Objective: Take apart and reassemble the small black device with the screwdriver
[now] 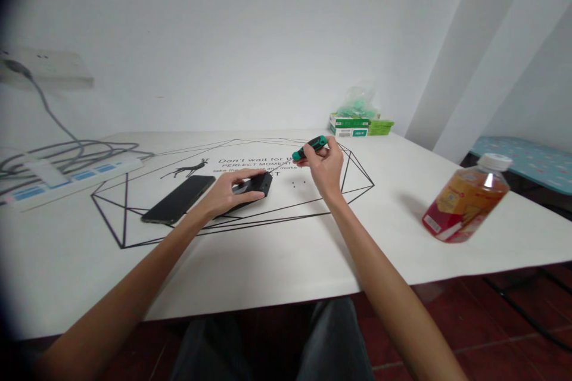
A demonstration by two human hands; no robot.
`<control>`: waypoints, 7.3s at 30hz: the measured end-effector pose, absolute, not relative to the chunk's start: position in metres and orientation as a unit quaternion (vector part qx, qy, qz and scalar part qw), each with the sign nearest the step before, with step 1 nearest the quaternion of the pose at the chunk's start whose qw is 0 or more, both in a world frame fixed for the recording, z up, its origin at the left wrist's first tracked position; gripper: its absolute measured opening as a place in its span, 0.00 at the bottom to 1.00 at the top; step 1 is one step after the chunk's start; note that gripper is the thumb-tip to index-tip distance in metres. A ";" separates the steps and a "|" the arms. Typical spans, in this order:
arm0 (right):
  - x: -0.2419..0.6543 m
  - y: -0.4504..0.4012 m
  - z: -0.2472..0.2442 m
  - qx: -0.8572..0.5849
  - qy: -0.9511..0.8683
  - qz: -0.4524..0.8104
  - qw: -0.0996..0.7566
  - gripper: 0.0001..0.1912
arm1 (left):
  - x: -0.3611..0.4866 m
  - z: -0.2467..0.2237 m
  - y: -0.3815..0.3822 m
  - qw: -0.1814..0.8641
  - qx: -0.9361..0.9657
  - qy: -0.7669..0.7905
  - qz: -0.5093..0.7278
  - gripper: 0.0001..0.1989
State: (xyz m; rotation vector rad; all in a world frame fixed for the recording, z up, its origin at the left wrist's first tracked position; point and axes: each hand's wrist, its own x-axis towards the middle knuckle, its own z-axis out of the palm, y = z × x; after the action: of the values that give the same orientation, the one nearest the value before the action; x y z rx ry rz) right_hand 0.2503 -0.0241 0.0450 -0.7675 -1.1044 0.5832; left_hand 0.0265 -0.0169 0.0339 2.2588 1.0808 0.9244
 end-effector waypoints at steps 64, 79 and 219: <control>0.315 -0.003 0.003 -0.554 -0.643 0.418 0.324 0.26 | 0.029 0.003 -0.013 0.016 0.898 0.407 0.166 0.35; 0.314 0.005 -0.005 -0.594 -0.696 0.242 0.322 0.23 | 0.030 0.003 -0.009 0.005 0.899 0.411 0.149 0.35; 0.311 -0.003 -0.028 -0.596 -0.677 0.155 0.404 0.24 | 0.031 -0.012 0.001 -0.036 0.920 0.366 0.132 0.31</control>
State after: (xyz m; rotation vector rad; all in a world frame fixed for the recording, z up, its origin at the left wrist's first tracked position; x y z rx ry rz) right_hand 0.3113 -0.0027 -0.0278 -1.5043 -1.7082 0.3907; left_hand 0.0305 0.0006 -0.0119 2.9592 1.1781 0.4246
